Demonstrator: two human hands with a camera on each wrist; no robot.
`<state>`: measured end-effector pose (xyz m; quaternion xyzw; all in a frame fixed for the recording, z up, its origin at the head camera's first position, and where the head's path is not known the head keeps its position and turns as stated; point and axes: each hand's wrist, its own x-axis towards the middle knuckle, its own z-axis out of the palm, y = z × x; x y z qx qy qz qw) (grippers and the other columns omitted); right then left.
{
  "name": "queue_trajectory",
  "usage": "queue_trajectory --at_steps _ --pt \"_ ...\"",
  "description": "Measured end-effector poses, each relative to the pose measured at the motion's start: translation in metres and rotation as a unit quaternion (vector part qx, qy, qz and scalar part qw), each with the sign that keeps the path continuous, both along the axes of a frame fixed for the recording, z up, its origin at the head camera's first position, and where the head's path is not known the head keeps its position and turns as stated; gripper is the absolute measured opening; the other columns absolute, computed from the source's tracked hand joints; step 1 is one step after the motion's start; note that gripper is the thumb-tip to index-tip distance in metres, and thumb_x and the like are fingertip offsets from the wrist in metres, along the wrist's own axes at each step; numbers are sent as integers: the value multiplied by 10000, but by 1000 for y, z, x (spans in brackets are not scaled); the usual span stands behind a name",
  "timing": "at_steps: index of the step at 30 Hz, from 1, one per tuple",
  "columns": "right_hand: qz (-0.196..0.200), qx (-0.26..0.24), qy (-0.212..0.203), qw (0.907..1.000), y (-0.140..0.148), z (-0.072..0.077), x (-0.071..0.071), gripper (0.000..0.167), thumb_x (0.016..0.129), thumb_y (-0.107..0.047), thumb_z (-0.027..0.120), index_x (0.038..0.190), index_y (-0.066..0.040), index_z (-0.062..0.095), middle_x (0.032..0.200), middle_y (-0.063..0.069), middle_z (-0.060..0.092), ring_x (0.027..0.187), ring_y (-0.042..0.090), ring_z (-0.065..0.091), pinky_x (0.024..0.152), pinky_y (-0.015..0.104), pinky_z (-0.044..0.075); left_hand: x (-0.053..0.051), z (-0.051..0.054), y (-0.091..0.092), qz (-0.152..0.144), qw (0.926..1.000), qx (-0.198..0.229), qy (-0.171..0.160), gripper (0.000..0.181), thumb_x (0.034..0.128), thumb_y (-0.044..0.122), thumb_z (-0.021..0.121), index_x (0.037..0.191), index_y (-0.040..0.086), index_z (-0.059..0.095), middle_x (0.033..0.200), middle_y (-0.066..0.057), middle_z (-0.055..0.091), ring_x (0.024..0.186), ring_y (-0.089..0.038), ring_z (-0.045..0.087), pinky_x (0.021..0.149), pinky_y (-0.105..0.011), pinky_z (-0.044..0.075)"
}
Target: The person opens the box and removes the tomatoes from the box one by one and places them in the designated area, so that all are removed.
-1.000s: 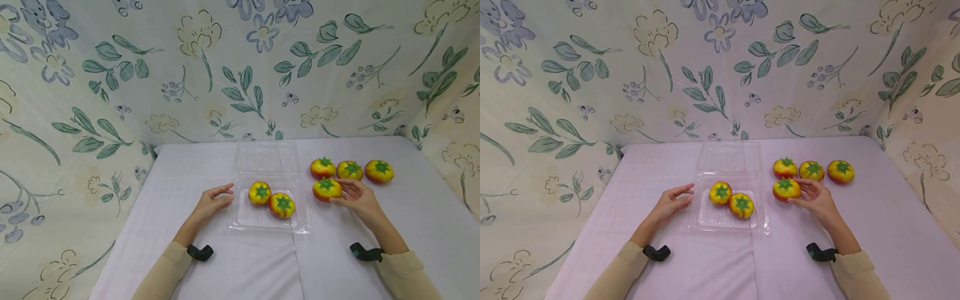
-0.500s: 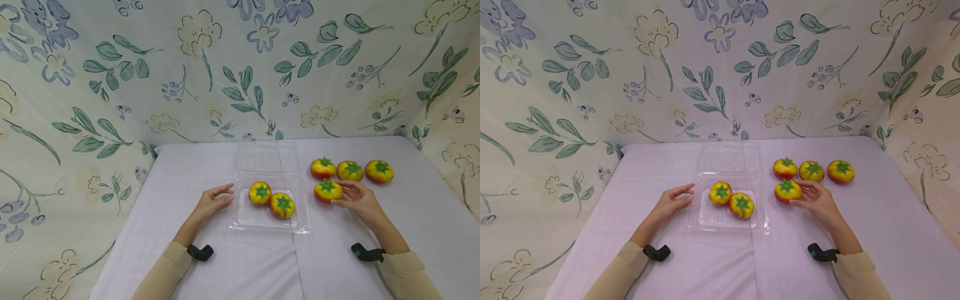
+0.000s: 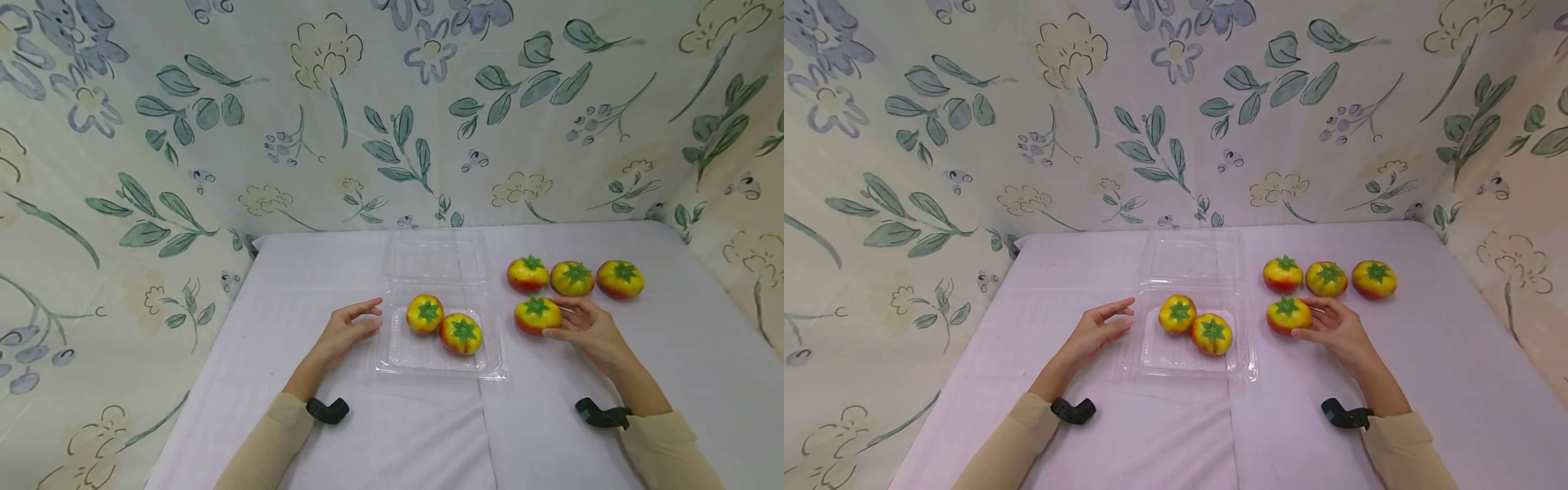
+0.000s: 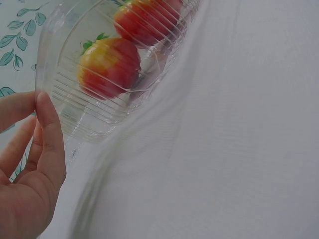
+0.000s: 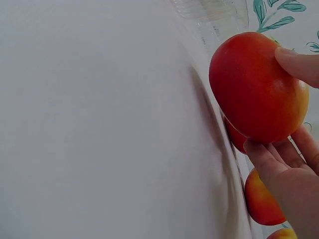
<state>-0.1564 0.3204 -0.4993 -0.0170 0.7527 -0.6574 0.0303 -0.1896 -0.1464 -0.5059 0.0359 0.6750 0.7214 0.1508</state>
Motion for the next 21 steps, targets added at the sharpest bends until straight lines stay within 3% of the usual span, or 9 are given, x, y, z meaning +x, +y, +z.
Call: queue_trajectory --at_steps 5,11,21 --pt "31 -25 -2 10000 1 -1 0 562 836 55 766 1323 -57 510 1229 -138 533 1097 -39 529 872 100 487 0 1 0 -49 10000 -37 5 507 917 16 703 1404 18 560 1207 -154 592 922 -130 630 852 -264 570" --pt "107 -416 -28 9991 3 -2 0 574 818 113 751 1318 -27 508 1227 -122 554 1086 -44 557 871 115 498 0 1 0 -78 9999 -79 18 508 920 22 702 1406 14 555 1214 -165 588 928 -128 628 860 -262 566" --pt "145 -415 -134 9989 4 -2 2 580 822 97 756 1325 -32 498 1233 -110 536 1076 -42 565 869 126 506 0 1 0 -36 10000 -30 -12 505 913 22 712 1397 16 566 1179 -125 602 918 -139 633 858 -277 570"
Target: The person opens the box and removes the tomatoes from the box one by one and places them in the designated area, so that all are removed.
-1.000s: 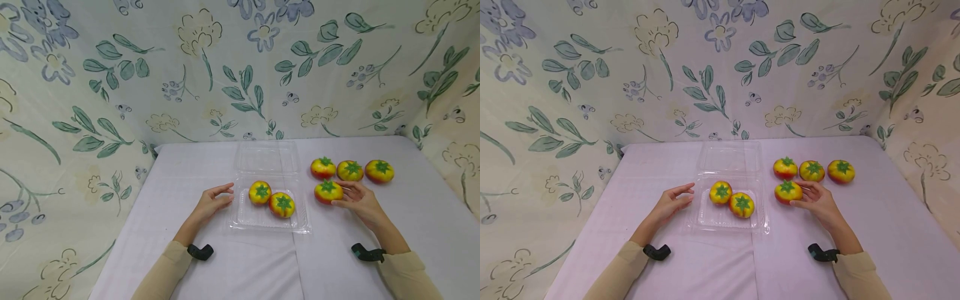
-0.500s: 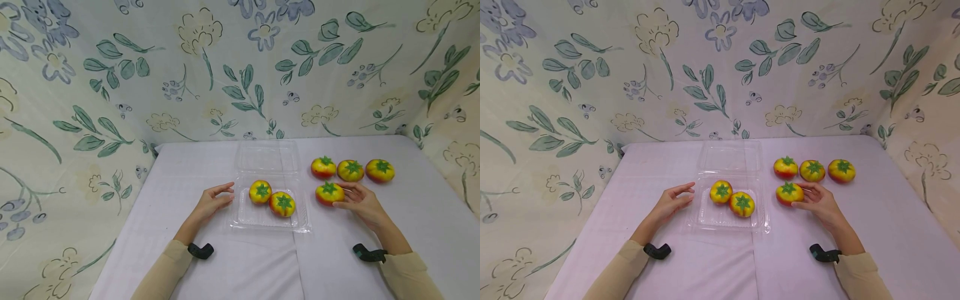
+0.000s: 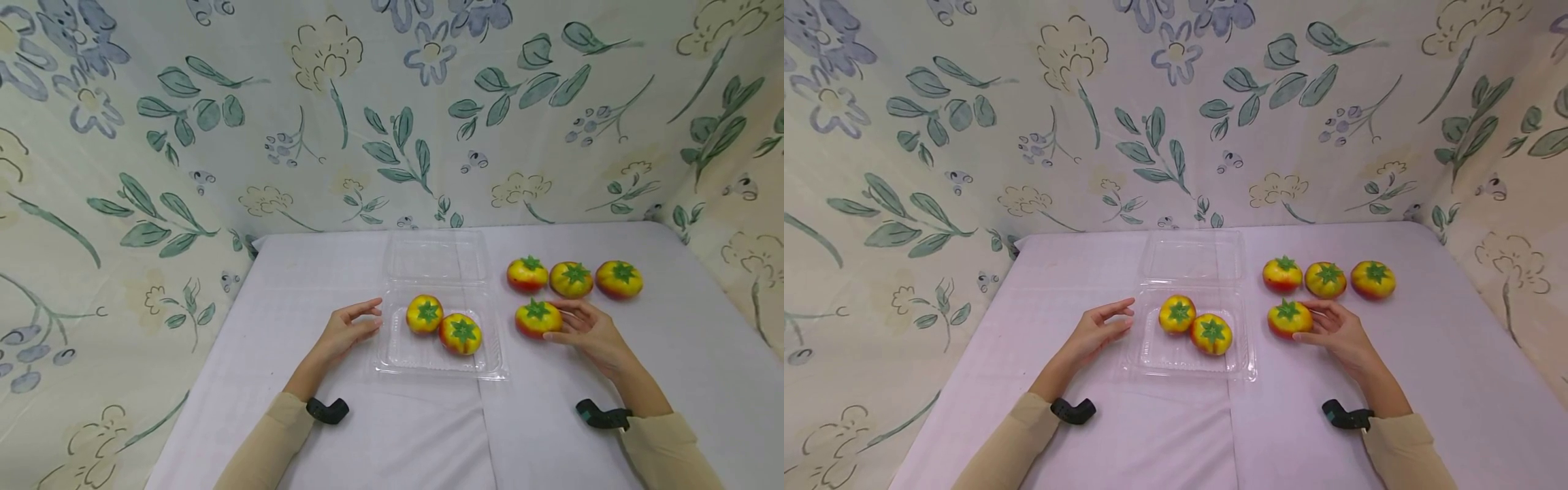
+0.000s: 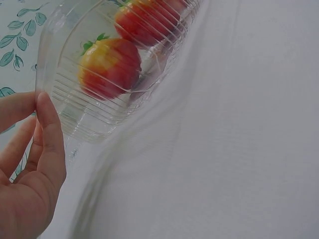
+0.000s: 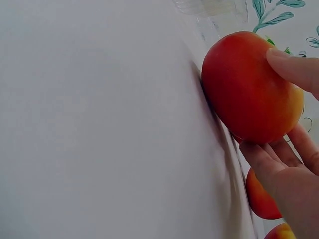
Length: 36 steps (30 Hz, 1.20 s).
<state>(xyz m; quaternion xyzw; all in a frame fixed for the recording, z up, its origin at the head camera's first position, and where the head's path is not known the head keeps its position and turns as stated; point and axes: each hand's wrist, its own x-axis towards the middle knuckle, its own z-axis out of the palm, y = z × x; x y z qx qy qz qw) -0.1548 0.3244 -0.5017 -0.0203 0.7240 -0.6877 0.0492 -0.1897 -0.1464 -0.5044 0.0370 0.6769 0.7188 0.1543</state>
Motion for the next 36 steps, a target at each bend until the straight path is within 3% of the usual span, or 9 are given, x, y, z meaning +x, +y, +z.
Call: queue_trajectory --at_steps 27,36 --pt "-71 -66 88 9999 5 0 4 594 813 89 769 1327 -26 493 1244 -85 561 1093 -32 574 887 124 493 -1 -3 0 49 10000 4 -4 471 915 15 707 1374 45 602 1168 -108 610 918 -144 642 858 -284 571" --pt "-91 -442 206 9988 9 2 6 595 810 138 744 1327 13 477 1260 -38 570 1139 -10 554 927 145 468 -1 -3 0 14 10000 22 47 494 912 10 708 1389 25 579 1178 -132 602 908 -138 638 843 -276 576"
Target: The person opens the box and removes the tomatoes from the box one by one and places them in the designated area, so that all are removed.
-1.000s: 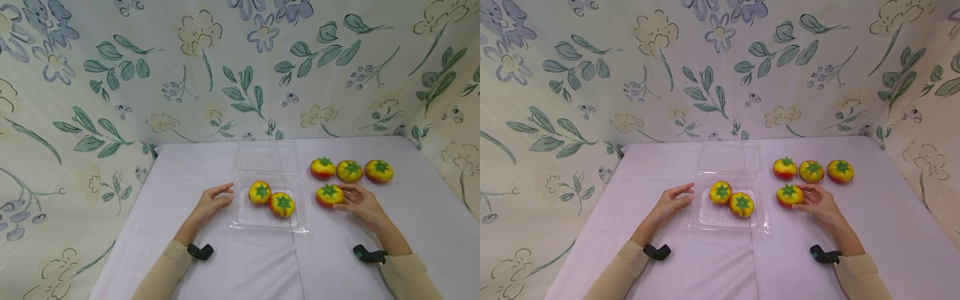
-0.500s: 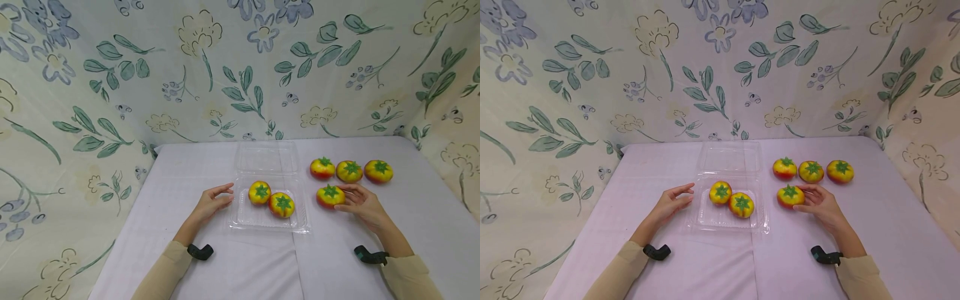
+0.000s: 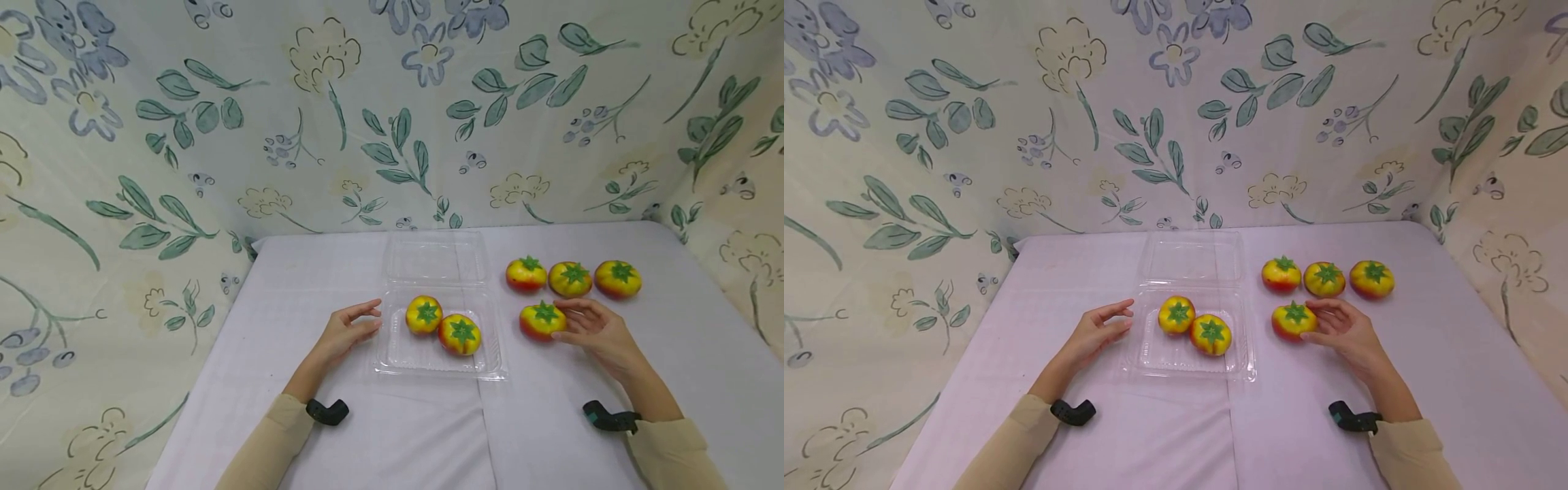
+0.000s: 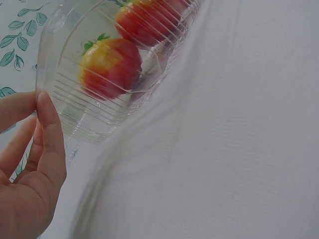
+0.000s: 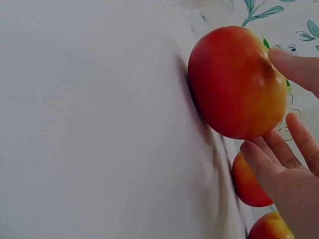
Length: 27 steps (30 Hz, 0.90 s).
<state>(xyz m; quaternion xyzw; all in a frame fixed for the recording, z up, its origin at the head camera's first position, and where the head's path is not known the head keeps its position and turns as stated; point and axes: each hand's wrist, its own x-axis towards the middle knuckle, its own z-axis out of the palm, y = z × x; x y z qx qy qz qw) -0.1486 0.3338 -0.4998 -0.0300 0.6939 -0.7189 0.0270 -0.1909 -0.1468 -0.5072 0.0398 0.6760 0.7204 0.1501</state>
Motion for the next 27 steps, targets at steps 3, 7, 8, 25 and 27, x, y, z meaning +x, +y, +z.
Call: queue_trajectory --at_steps 3,7,8,25,27 --pt "24 -80 46 10000 1 2 0 589 818 140 734 1330 32 464 1271 -17 575 1157 13 555 939 154 462 0 -1 0 5 10000 -1 5 494 914 11 707 1390 18 574 1174 -130 605 909 -134 637 843 -273 575" --pt "25 -134 182 9997 2 6 0 581 828 153 716 1337 64 450 1281 7 583 1175 49 566 947 164 464 1 -1 -1 26 10000 38 8 482 916 9 704 1382 14 581 1155 -110 610 902 -131 639 844 -275 575" --pt "18 -160 210 9997 2 7 0 580 828 163 709 1337 74 444 1280 13 583 1178 58 569 953 170 461 1 -1 -1 30 10000 46 11 480 917 10 703 1381 16 583 1151 -106 611 900 -131 640 844 -276 575" --pt "-196 -145 662 9975 -17 36 4 563 828 154 717 1330 55 483 1275 21 590 1149 52 587 940 189 475 2 3 1 2 10000 45 -43 498 915 -8 697 1395 8 565 1191 -155 593 906 -128 634 843 -264 574" --pt "-189 -28 688 9974 -23 39 5 552 838 128 723 1334 53 491 1283 24 591 1163 61 581 946 186 468 2 3 1 -9 10000 44 -33 501 916 -7 695 1398 3 559 1188 -151 593 903 -127 633 842 -263 574"
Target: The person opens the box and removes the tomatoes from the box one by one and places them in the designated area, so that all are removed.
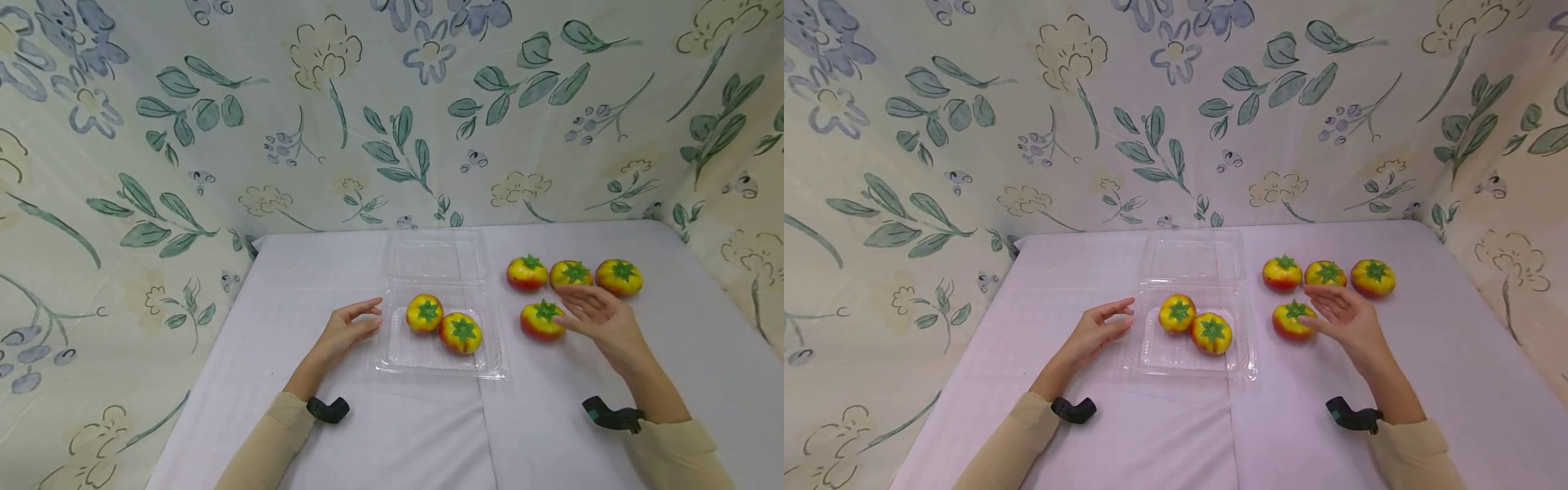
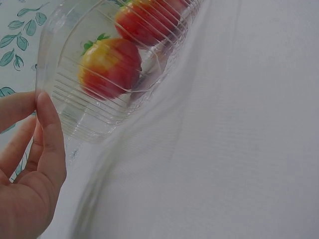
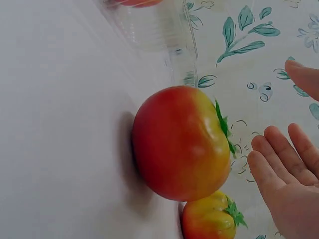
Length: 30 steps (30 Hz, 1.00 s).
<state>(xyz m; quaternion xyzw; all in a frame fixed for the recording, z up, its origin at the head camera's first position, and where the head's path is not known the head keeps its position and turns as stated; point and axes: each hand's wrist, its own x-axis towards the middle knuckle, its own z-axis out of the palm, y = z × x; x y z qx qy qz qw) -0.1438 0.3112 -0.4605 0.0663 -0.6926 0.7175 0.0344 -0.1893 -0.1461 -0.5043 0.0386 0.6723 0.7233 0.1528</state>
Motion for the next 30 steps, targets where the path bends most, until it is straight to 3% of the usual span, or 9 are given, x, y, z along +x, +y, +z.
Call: queue_trajectory --at_steps 5,14,24,30 --pt "16 360 22 9993 -11 5 1 555 854 76 736 1346 86 480 1326 73 583 1201 95 565 983 204 434 -1 -1 0 -26 10000 16 17 504 919 1 696 1400 -12 549 1180 -151 593 896 -127 628 841 -258 572" --pt "462 537 330 9969 -33 6 0 542 850 92 732 1335 102 490 1322 77 601 1217 105 565 988 212 456 -1 -1 0 25 10000 3 -45 500 914 5 704 1394 2 563 1180 -143 596 903 -133 633 847 -265 572" --pt "606 1051 283 9922 -53 1 -5 543 843 47 762 1328 62 518 1334 123 584 1191 63 575 981 256 477 -2 -2 0 26 10000 43 -35 492 911 5 707 1385 12 577 1168 -117 603 912 -138 638 850 -276 574" --pt "888 1105 234 9896 -64 0 -6 584 832 9 787 1344 46 508 1366 185 555 1238 112 558 1002 257 466 -1 -4 0 51 10000 -62 31 513 907 35 724 1393 1 563 1162 -107 613 918 -134 639 843 -270 574"
